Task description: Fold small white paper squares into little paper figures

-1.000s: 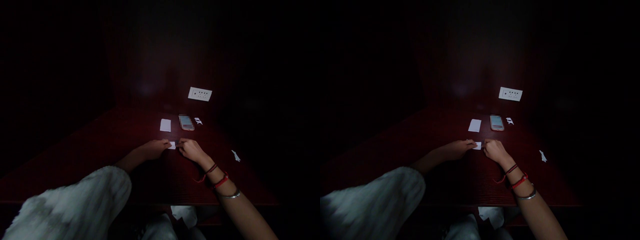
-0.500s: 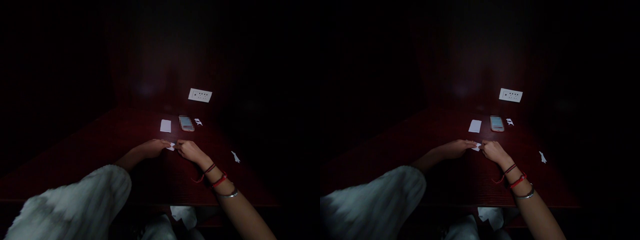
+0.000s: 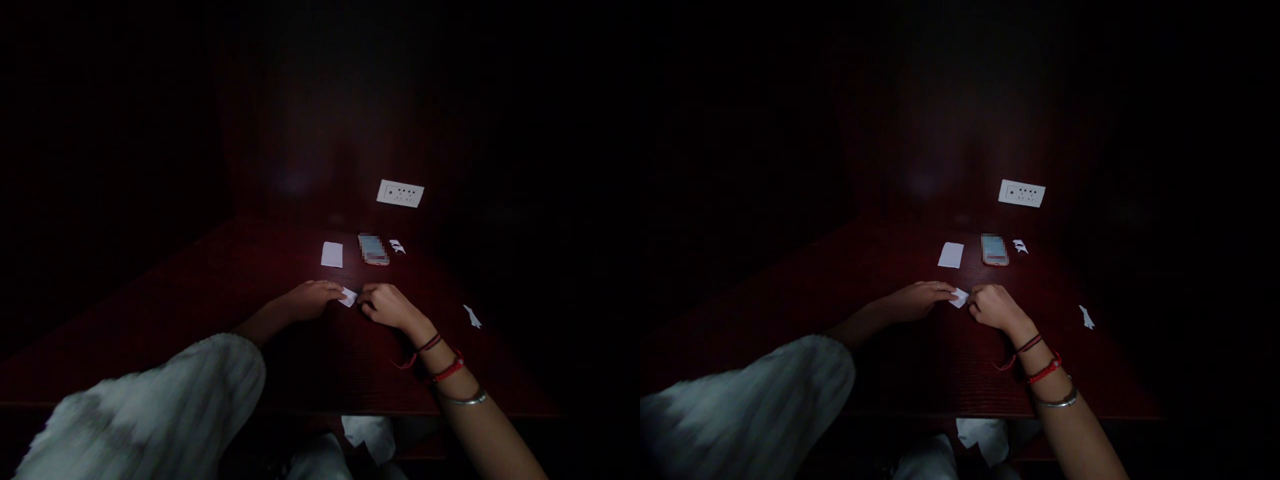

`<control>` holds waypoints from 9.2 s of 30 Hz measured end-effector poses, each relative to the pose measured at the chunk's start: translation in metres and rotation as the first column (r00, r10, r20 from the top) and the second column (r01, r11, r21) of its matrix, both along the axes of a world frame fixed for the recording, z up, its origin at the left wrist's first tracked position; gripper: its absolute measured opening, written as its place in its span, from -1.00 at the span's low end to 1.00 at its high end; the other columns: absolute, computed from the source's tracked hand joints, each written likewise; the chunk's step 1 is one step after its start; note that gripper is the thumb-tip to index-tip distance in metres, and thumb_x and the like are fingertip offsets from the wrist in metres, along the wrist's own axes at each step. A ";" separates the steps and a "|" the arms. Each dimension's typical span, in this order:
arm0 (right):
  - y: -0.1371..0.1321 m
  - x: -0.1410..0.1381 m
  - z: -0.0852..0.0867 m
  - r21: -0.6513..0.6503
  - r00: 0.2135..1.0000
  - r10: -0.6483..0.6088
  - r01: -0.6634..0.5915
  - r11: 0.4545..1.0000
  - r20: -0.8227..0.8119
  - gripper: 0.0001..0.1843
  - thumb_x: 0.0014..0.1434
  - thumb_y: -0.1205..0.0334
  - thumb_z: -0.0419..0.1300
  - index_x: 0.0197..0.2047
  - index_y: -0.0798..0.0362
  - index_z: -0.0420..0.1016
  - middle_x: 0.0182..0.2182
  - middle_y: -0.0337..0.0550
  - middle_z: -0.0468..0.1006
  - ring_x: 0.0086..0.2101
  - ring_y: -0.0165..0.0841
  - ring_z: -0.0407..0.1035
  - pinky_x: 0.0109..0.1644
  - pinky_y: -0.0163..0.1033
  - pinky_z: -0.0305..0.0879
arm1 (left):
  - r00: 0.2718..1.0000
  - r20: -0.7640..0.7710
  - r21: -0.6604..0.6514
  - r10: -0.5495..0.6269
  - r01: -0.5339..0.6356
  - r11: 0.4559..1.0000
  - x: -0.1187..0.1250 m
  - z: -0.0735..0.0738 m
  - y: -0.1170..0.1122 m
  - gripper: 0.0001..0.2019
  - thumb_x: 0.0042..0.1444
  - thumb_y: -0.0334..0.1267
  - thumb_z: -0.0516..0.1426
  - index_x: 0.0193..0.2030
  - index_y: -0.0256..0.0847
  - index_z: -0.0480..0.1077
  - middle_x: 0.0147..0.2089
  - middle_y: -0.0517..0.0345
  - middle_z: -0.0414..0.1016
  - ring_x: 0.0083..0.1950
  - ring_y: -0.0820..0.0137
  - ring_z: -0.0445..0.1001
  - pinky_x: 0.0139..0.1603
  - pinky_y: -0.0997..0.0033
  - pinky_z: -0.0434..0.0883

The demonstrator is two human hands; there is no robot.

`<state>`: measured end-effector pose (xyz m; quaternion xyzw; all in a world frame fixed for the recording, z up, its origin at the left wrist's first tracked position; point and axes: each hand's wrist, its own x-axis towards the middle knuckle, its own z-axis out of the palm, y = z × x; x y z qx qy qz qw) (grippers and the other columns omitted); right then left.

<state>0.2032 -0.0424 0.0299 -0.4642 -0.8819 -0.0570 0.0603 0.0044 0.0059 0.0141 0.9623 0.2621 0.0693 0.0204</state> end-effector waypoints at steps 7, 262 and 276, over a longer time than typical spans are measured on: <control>0.017 0.010 -0.013 0.007 0.974 -0.009 0.011 1.000 -0.228 -0.70 0.05 0.33 -0.05 -0.14 0.08 0.34 -0.31 -0.13 0.38 -0.28 -0.43 0.25 -0.19 -0.34 0.14 | 0.998 0.033 0.016 -0.062 0.062 0.998 -0.001 -0.004 0.002 -0.51 -0.08 -0.56 -0.12 -0.01 -0.02 0.14 0.06 0.25 0.13 0.03 0.46 0.14 -0.01 0.45 0.10; 0.032 -0.003 -0.022 -0.030 0.924 0.159 -0.180 0.983 -0.349 -0.87 -0.01 0.40 0.04 -0.46 0.16 0.41 -0.47 -0.17 0.41 -0.42 -0.49 0.27 -0.30 -0.40 0.12 | 0.995 -0.062 0.038 -0.072 0.074 0.997 -0.005 -0.003 -0.001 -0.52 -0.03 -0.49 -0.12 0.04 0.02 0.04 0.06 0.21 0.07 -0.09 0.45 0.24 -0.13 0.48 0.20; 0.029 -0.002 -0.023 -0.018 0.941 0.160 -0.173 0.985 -0.297 -0.84 -0.01 0.42 0.01 -0.42 0.15 0.42 -0.40 -0.16 0.42 -0.36 -0.47 0.28 -0.26 -0.39 0.14 | 0.997 -0.052 0.049 -0.054 0.057 0.997 -0.003 -0.005 0.001 -0.55 -0.03 -0.50 -0.14 0.04 -0.13 0.02 0.01 0.14 0.13 -0.09 0.44 0.23 -0.14 0.51 0.19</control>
